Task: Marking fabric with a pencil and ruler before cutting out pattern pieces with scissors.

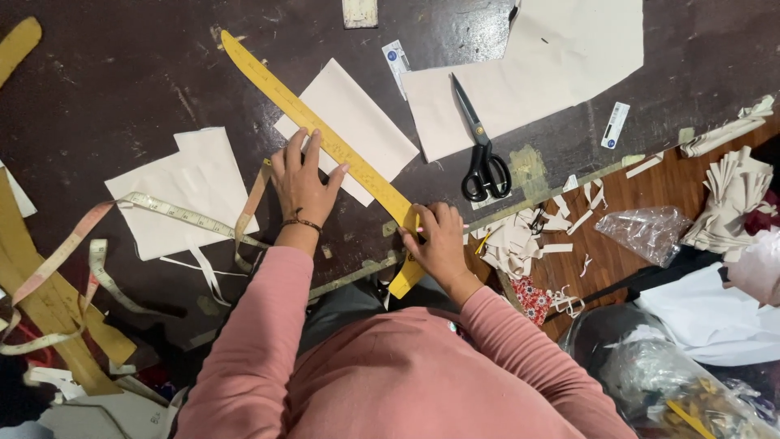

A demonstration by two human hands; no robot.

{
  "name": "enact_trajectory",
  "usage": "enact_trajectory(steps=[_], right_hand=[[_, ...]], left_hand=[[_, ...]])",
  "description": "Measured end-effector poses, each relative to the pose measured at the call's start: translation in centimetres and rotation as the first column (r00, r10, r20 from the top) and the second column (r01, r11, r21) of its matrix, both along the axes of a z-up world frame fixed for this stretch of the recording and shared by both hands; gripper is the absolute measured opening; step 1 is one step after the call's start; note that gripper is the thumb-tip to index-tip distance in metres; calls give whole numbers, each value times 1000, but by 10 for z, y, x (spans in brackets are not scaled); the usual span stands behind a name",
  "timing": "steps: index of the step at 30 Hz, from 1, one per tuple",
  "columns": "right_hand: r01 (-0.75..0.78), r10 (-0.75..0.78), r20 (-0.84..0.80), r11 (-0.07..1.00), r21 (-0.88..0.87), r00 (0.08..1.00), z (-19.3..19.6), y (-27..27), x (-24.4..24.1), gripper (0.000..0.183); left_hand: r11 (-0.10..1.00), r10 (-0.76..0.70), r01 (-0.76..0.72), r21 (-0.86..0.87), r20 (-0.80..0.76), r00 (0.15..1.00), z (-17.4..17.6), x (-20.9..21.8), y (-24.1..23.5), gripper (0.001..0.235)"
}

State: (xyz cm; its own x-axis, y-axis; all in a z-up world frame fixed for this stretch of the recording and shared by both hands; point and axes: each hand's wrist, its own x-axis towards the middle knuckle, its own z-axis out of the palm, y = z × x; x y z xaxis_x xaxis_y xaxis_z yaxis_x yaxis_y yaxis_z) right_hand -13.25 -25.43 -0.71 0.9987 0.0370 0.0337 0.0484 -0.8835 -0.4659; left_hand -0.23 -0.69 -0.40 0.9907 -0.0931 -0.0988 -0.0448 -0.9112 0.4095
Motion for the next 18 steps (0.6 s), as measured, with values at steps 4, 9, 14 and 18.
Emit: enact_trajectory(steps=[4, 9, 14, 18], right_hand=[[0, 0, -7, 1000, 7, 1000, 0, -1, 0, 50], [-9, 9, -4, 1000, -8, 1000, 3, -1, 2, 50], [-17, 17, 10, 1000, -14, 1000, 3, -2, 2, 51], [-18, 16, 40, 999, 40, 999, -10, -7, 1, 47]], left_hand=[[1000, 0, 0, 1, -3, 1000, -2, 0, 0, 71], [1000, 4, -4, 6, -6, 1000, -4, -1, 0, 72], [1000, 5, -5, 17, -2, 1000, -6, -1, 1, 72], [1000, 4, -3, 31, -20, 1000, -5, 0, 0, 73]])
